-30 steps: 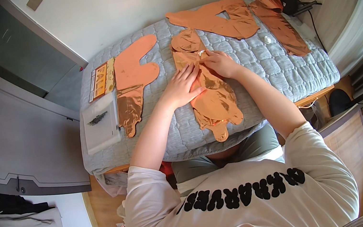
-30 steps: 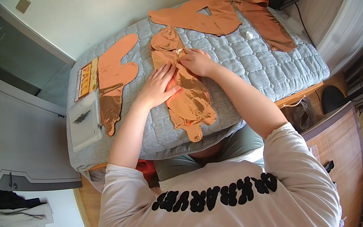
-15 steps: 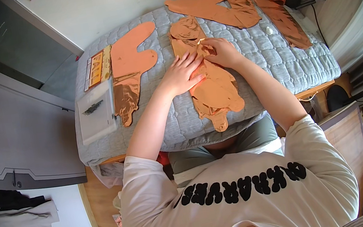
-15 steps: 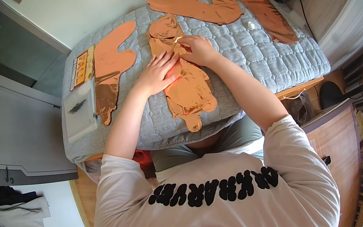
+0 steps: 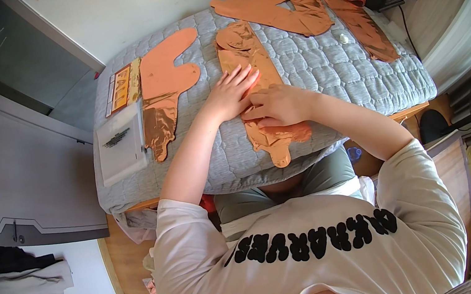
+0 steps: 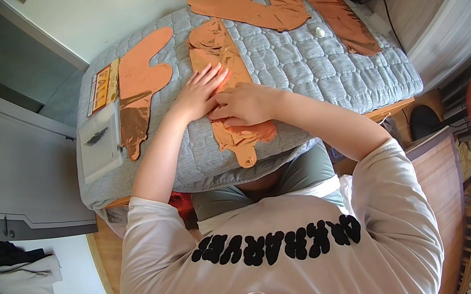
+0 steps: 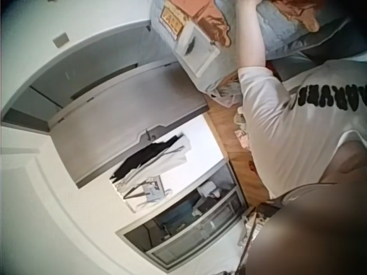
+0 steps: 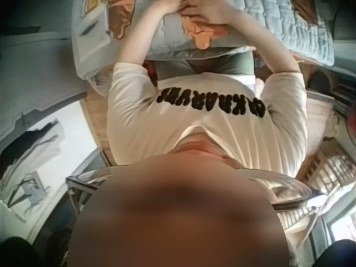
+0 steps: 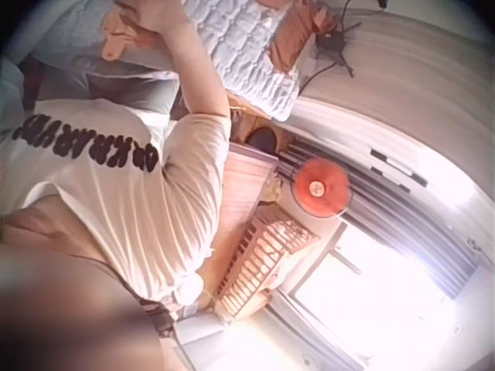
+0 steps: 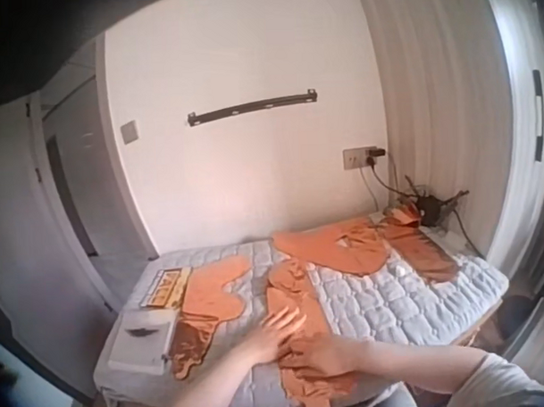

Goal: Folding rose gold foil balloons and placing them into individual plastic sleeves with paper backings.

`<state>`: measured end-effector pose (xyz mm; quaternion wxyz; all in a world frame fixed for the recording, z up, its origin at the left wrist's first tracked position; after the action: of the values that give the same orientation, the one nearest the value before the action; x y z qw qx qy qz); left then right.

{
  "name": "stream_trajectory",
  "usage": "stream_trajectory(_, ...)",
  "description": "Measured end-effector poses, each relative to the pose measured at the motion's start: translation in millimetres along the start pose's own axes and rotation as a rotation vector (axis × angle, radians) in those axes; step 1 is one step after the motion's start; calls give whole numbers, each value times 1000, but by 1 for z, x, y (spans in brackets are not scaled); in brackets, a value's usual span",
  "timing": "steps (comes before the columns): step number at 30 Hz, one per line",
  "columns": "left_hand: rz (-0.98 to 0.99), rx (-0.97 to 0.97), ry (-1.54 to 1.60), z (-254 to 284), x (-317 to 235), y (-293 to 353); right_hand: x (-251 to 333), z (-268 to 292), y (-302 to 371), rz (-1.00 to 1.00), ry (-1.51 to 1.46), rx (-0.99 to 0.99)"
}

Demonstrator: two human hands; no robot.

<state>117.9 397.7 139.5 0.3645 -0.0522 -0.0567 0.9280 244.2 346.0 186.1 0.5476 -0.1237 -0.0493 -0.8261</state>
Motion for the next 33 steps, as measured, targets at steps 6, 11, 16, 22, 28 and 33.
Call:
stream_trajectory(6,-12,-57,72,-3,10,-6,-5,-13,9,151,142,-172)
stream_trajectory(11,27,-155,396,3,25,-12,-7,-18,10,133,117,-164)
stream_trajectory(16,-15,-306,450,15,51,-4,-6,-21,9,142,81,-78)
stream_trajectory(22,171,-180,1,11,78,7,-10,-25,8,148,66,-49)
stream_trajectory(28,200,-36,-61,13,81,3,-12,-25,10,144,48,-27)
stream_trajectory(33,157,-18,-1,19,88,6,-12,-26,8,143,37,-36)
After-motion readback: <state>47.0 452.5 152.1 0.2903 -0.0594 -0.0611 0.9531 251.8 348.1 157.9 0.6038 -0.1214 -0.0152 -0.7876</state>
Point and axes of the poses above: each hand's wrist, its own y-axis away from the middle knuckle, its own z-axis out of the back of the hand, x = y × z, the point moved 7 cm from there along -y, towards the middle knuckle, and after that the axes turned 9 degrees about -z, right-handed, at the moved point
